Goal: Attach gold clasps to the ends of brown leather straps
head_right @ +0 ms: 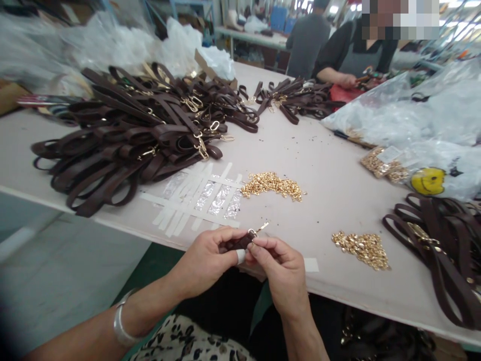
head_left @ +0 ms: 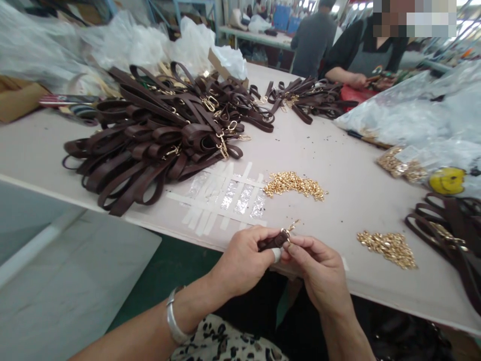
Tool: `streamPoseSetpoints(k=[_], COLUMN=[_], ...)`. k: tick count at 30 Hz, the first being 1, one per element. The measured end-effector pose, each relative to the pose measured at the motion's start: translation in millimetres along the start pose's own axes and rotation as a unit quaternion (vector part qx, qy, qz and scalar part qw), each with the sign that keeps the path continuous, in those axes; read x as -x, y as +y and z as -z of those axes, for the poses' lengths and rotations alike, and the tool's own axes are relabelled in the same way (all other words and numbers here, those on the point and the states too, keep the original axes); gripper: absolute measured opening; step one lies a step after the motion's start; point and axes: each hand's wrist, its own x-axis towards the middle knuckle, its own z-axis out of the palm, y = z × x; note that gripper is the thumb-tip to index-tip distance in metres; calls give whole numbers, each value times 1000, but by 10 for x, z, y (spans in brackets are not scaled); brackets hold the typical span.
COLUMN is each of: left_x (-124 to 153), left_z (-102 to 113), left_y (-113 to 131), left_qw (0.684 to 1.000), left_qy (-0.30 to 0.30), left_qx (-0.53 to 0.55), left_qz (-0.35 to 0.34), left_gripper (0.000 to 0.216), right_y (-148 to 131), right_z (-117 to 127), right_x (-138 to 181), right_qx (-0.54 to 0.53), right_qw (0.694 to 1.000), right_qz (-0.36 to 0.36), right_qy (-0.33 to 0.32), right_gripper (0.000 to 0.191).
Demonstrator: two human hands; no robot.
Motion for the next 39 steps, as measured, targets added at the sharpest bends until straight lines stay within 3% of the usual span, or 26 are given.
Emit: streamPoseSetpoints(k=[8, 17, 22, 26, 30, 32, 36, 39], left_x=[-2, 49, 13, -6, -4, 0, 10, 16], left_z=[4, -23, -51, -118, -143, -118, -40, -21], left_y=[-33, -6, -54, -74, -89, -84, -61, -65], left_qw=[1000, 975, 966, 973, 992, 992, 994, 994], left_qy=[-1, 44, 18, 13, -46, -61, -24, -34], left_qx=[-1, -191, -216, -199, -119, -103, -79, -15], left_qz=[9, -107, -141, -119, -12, 31, 72, 98], left_gripper=[24, 31, 28, 26, 35, 39, 44, 47], right_y=[-37, -28, -45, -78, -137, -192, -313, -364], right_z=[-56, -55, -28, -40, 170, 435, 1111, 1459], right_x=[26, 45, 38, 55, 15, -33, -127, -155], right_qx=[50, 41, 42, 89, 182, 290, 551, 652], right_qw=[998, 999, 998, 994, 978, 942, 770, 680], right_qz=[-30, 3, 40, 55, 97, 156, 251, 256], right_qy=[8, -31, -6, 16, 23, 69, 204, 215], right_gripper=[22, 14, 19, 17, 16, 15, 16, 19])
